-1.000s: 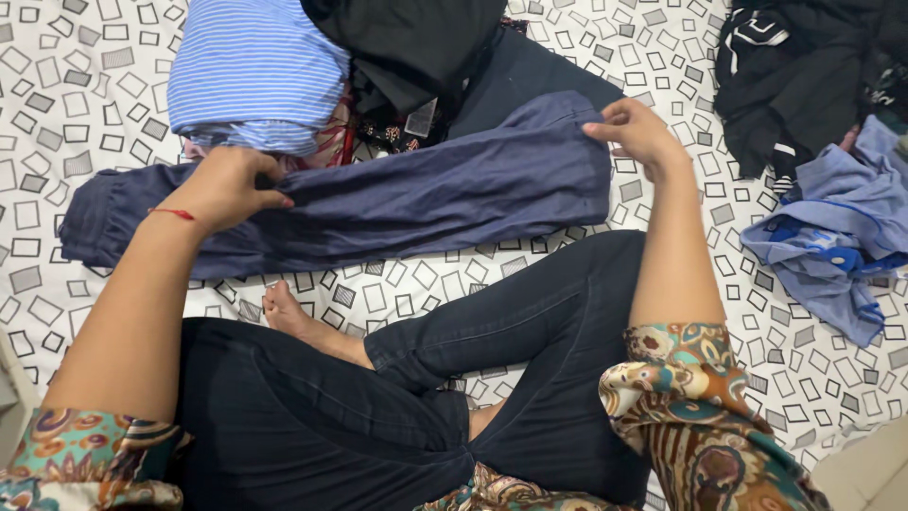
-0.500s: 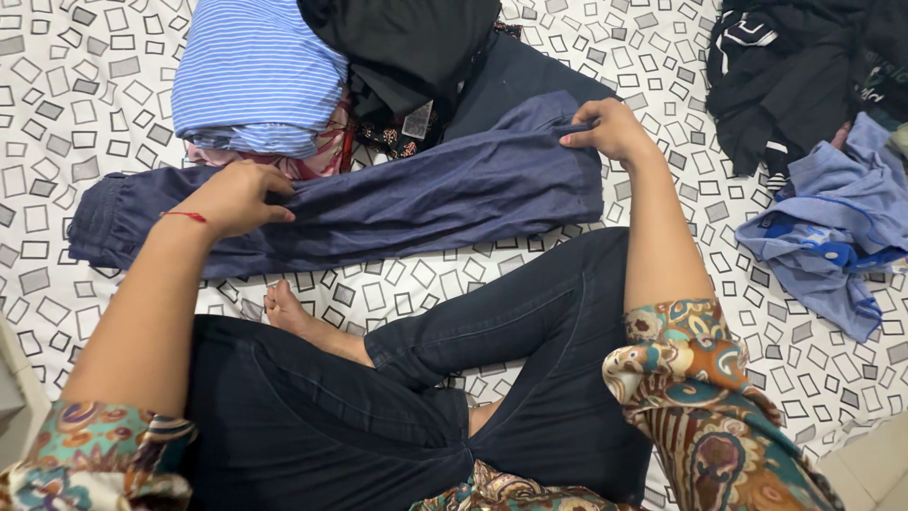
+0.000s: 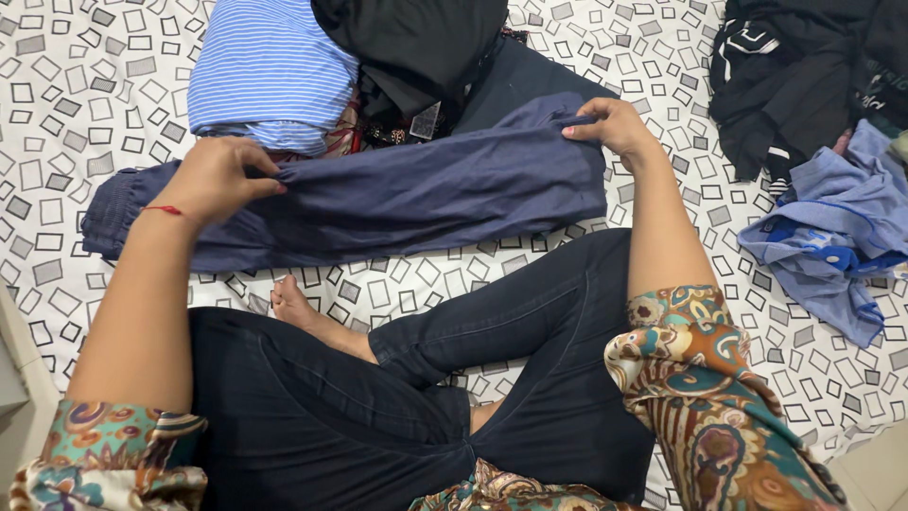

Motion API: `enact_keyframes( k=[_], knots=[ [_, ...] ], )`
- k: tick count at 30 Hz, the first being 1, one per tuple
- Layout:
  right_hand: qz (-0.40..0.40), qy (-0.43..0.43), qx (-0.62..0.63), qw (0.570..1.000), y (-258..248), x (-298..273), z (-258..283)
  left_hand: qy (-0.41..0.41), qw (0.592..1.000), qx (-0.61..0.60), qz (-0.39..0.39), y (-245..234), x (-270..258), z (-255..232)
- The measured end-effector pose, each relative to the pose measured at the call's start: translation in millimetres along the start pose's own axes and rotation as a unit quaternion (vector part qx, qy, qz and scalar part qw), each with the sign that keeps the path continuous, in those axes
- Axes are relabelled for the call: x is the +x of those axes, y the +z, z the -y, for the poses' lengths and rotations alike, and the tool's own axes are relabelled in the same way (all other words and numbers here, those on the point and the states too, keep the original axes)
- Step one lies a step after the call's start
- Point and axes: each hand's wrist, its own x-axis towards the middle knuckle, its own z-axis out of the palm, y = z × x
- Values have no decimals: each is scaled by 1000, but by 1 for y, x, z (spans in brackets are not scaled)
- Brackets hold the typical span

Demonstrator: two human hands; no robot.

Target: The person sits on a bed and folds several items of clothing one by one. They handle dark blue trousers, a light blue shirt, black trousers, a light green shirt, and a black and white striped shirt, placing each folded item into a growing stack.

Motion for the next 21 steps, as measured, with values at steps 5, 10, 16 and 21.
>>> enact_keyframes(
  k=[5,10,16,21],
  knots=[
    [-43,-110,32,992,3,4,-5,-2,999,34,-10,4,2,4],
    [-80,-137,105,982,1,-7,14,-6,999,35,-22,5,5,-5],
    [-193,-350,240,885,-46,-62,44,22,989,30,-140,-25,-11,-34],
    [-248,-336,174,892,-80,-82,29,68,981,-46,-178,-23,-22,-70]
  ],
)
